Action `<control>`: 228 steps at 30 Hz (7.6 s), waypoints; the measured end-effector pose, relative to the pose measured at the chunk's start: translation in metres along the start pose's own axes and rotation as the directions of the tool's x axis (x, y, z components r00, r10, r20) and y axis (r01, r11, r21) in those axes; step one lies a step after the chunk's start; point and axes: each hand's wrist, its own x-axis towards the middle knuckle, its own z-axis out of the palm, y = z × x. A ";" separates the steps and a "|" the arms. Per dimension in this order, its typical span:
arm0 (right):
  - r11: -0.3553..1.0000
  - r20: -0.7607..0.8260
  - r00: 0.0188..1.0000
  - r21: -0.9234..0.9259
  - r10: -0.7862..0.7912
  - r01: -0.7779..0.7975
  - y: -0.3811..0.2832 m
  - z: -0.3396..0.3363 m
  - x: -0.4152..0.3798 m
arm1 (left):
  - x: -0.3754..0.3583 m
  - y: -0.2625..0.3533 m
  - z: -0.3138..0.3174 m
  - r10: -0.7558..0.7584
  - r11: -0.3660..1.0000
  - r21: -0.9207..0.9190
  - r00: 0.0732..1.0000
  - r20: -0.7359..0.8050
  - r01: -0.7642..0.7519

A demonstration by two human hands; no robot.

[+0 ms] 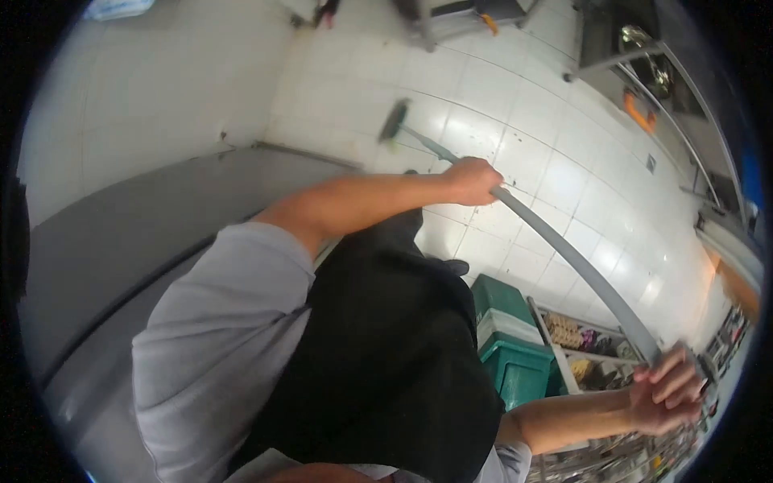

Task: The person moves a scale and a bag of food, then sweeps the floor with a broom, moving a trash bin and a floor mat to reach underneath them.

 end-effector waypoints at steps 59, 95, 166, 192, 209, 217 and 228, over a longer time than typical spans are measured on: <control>0.999 0.782 0.623 -0.043 0.022 0.019 0.199 0.317 0.099 | -0.131 -0.346 -0.190 -0.256 0.896 0.091 0.672 -0.695 0.435; 0.841 0.488 0.783 -0.535 0.385 -0.080 0.086 0.208 -0.039 | -0.019 -0.148 -0.016 0.041 0.997 -0.042 0.901 -0.431 -0.065; 0.932 -0.251 0.965 -0.328 0.069 -0.152 0.037 -0.278 -0.012 | 0.381 0.149 0.239 0.221 0.966 0.127 0.974 0.046 -0.226; 0.963 0.264 0.938 -0.091 -0.223 0.254 -0.073 -0.498 0.156 | 0.529 0.357 0.237 0.018 1.000 0.030 0.897 -0.442 -0.005; 0.954 0.433 0.901 -0.280 0.027 0.106 0.013 -0.466 0.282 | 0.616 0.254 0.206 -0.277 0.941 -0.300 0.870 -0.408 0.159; 0.970 0.160 0.974 -0.157 -0.160 0.185 0.054 -0.470 0.308 | 0.682 0.222 0.146 -0.161 0.985 -0.139 0.795 -0.585 0.097; 0.986 -0.199 0.968 -0.096 -0.155 0.138 -0.035 -0.552 0.254 | 0.607 0.357 0.182 -0.132 0.991 -0.027 0.991 0.016 0.132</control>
